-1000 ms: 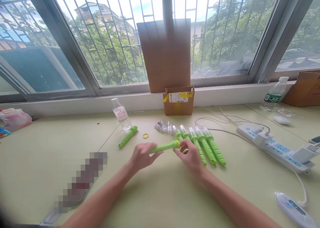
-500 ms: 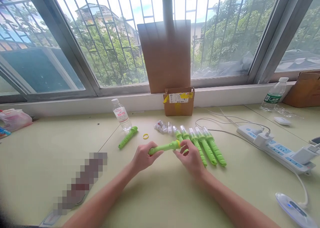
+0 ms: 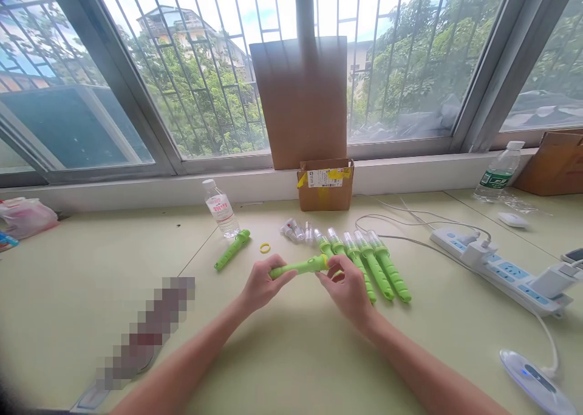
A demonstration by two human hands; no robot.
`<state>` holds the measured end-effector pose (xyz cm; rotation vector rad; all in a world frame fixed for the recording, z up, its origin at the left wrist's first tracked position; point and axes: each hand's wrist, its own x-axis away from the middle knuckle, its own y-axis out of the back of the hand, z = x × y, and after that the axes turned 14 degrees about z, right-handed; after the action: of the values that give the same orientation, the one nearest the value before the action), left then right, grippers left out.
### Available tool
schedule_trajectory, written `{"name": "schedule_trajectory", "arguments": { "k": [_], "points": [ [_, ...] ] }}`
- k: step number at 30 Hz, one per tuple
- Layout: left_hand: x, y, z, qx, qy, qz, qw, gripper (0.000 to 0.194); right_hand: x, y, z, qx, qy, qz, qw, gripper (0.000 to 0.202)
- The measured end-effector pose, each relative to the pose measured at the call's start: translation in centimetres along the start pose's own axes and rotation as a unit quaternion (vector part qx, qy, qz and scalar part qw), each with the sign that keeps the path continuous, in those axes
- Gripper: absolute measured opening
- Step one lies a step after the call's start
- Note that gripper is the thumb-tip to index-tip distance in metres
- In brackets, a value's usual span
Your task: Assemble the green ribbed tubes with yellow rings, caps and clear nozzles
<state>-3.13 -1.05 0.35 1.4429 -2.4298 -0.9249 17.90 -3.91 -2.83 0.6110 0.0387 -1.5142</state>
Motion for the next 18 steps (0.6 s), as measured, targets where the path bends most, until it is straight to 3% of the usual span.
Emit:
{"name": "schedule_trajectory", "arguments": {
  "k": [8,18],
  "points": [
    [-0.06,-0.06,-0.32,0.069,0.016,0.001,0.997,0.034,-0.05,0.06,0.26,0.004,0.002,-0.004,1.0,0.03],
    [-0.2,0.07,-0.77,0.16,0.102,0.04,0.981,0.036,-0.07,-0.05,0.12,0.023,0.009,-0.004,1.0,0.032]
  ]
}}
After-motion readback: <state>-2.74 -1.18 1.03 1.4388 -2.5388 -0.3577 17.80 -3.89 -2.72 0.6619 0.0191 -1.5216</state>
